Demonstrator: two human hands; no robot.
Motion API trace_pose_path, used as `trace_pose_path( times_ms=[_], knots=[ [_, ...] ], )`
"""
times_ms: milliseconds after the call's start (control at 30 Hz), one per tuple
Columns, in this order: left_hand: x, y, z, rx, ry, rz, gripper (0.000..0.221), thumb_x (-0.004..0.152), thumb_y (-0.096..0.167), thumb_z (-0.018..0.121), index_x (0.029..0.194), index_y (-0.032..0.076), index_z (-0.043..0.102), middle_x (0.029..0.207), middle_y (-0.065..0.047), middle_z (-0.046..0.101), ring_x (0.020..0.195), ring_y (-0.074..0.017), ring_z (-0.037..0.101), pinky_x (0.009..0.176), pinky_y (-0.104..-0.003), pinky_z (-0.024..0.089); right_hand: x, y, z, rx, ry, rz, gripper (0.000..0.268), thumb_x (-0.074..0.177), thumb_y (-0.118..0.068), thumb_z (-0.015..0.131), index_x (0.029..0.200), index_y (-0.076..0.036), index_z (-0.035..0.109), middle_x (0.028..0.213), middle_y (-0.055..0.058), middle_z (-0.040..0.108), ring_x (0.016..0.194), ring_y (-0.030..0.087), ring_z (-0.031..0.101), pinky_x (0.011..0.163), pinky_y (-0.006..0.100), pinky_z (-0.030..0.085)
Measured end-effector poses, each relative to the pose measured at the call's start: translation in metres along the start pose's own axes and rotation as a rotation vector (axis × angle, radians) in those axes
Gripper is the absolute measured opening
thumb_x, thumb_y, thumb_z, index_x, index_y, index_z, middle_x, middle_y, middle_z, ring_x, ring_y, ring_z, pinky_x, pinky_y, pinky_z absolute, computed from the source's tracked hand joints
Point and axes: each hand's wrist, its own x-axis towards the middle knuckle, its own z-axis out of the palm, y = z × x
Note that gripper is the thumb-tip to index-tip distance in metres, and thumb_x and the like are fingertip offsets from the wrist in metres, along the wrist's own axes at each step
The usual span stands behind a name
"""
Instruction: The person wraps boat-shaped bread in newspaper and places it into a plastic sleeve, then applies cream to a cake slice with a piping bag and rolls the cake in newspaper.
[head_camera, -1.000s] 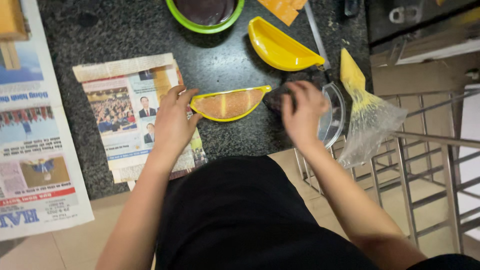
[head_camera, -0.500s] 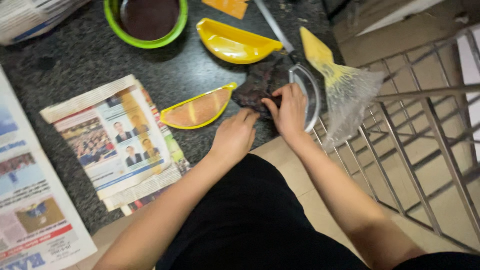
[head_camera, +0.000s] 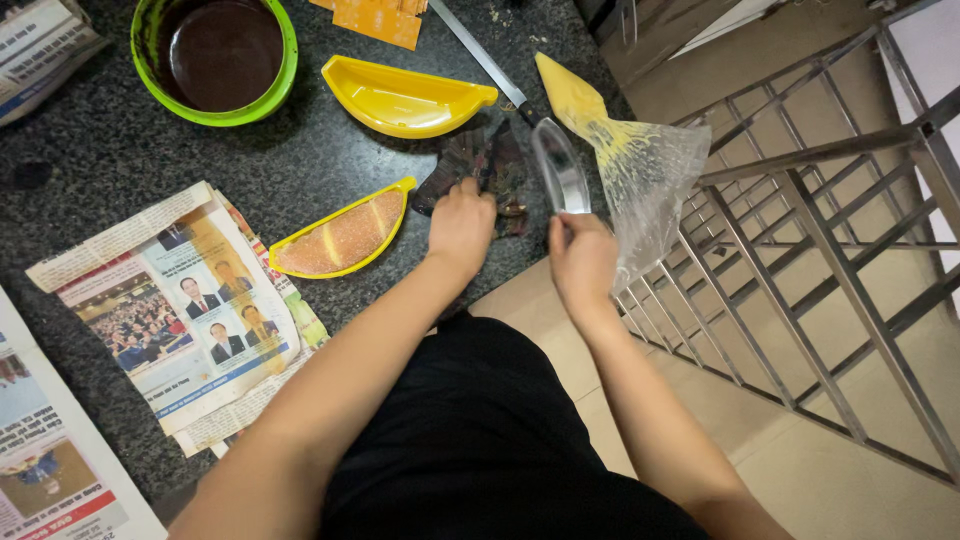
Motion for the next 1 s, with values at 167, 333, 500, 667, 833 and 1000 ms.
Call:
trace_pose_path(
  times_ms=[167, 333, 500, 667, 833, 1000],
  knots=[
    [-0.024, 0.018, -0.039, -0.239, 0.207, -0.018, 0.032, 0.069, 0.006, 0.072, 0.101, 0.004, 0.072, 0.114, -0.018, 0.063, 0.103, -0.0371, 0.064, 0.086, -0.047, 0.053, 0.014, 0.007, -0.009, 0.139, 0.048, 0.087, 0.019, 0.090, -0.019, 0.078, 0.095, -0.001, 0.079, 0.087, 0.018, 0.074, 0.071, 0.026, 0.069, 0.066, 0.037, 0.052],
    [-0.029, 0.045, -0.052, -1.122, 0.014, -0.203, 0.051, 0.090, 0.020, 0.067, 0.135, 0.000, 0.053, 0.132, -0.022, 0.062, 0.118, -0.0347, 0.066, 0.097, -0.042, 0.054, 0.020, -0.009, -0.015, 0.574, -0.084, 0.230, 0.018, 0.096, -0.018, 0.076, 0.099, 0.000, 0.075, 0.085, 0.008, 0.074, 0.072, 0.012, 0.064, 0.066, 0.027, 0.051],
    [-0.019, 0.035, -0.044, -1.649, -0.021, -0.257, 0.075, 0.102, 0.030, 0.059, 0.159, -0.002, 0.022, 0.153, -0.025, 0.044, 0.134, -0.0275, 0.056, 0.108, -0.034, 0.048, 0.017, -0.030, -0.029, 1.051, -0.414, 0.461, 0.020, 0.100, -0.018, 0.070, 0.110, -0.001, 0.072, 0.091, 0.004, 0.071, 0.078, 0.012, 0.065, 0.071, 0.027, 0.055],
    [-0.029, 0.026, -0.044, -1.750, -0.034, -0.207, 0.068, 0.107, 0.028, 0.053, 0.160, -0.002, 0.024, 0.151, -0.025, 0.052, 0.137, -0.0262, 0.053, 0.112, -0.033, 0.044, 0.015, -0.045, -0.035, 1.318, -0.590, 0.538, 0.028, 0.100, -0.023, 0.069, 0.119, -0.002, 0.068, 0.103, 0.006, 0.072, 0.088, 0.014, 0.070, 0.080, 0.030, 0.057],
    [-0.036, 0.031, -0.053, -1.762, -0.069, -0.228, 0.064, 0.107, 0.026, 0.051, 0.160, -0.001, 0.027, 0.148, -0.021, 0.054, 0.125, -0.0226, 0.060, 0.101, -0.030, 0.051, 0.011, -0.049, -0.039, 1.281, -0.569, 0.550, 0.031, 0.101, -0.025, 0.066, 0.123, -0.004, 0.068, 0.106, 0.005, 0.073, 0.087, 0.014, 0.071, 0.078, 0.029, 0.057],
    [-0.042, 0.040, -0.052, -1.745, -0.056, -0.199, 0.064, 0.106, 0.022, 0.054, 0.160, 0.000, 0.028, 0.148, -0.020, 0.055, 0.116, -0.0191, 0.065, 0.093, -0.028, 0.054, 0.005, -0.048, -0.042, 1.273, -0.512, 0.533, 0.034, 0.103, -0.028, 0.062, 0.125, -0.002, 0.068, 0.104, 0.008, 0.074, 0.083, 0.015, 0.071, 0.073, 0.030, 0.059]
  ],
)
